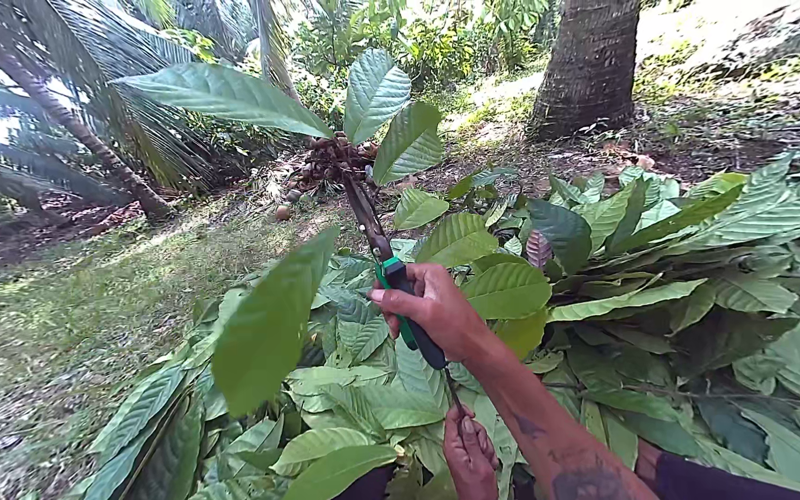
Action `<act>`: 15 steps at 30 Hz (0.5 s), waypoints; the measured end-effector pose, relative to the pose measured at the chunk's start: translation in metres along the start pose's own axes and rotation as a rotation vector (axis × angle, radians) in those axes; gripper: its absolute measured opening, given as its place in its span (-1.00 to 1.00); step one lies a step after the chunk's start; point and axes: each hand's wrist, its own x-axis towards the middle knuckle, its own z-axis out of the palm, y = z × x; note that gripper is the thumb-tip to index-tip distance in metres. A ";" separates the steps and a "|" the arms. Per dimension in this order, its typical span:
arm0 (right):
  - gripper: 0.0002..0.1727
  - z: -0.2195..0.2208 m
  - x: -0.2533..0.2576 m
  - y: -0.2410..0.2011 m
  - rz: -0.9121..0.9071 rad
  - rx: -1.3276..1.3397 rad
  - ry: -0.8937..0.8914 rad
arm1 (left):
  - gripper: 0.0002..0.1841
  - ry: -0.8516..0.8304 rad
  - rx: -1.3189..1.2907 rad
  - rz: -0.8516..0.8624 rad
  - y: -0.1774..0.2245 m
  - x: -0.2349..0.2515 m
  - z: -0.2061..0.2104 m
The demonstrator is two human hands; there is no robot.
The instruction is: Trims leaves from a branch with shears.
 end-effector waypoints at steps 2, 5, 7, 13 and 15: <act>-0.78 0.000 0.001 -0.005 -0.012 0.023 -0.045 | -0.79 -0.004 -0.003 -0.003 0.000 -0.001 0.000; -0.78 0.002 0.004 -0.015 -0.012 0.042 -0.076 | -0.79 -0.003 -0.019 0.004 0.000 -0.001 0.001; -0.78 0.004 0.006 -0.019 -0.003 0.053 -0.081 | -0.79 -0.004 -0.023 0.009 0.002 -0.001 0.002; -0.79 0.008 0.008 -0.026 0.007 0.117 -0.079 | -0.79 0.005 -0.023 -0.028 0.008 -0.002 0.004; -0.78 0.009 0.008 -0.027 0.011 0.127 -0.073 | -0.79 0.002 -0.027 -0.032 0.007 -0.003 0.004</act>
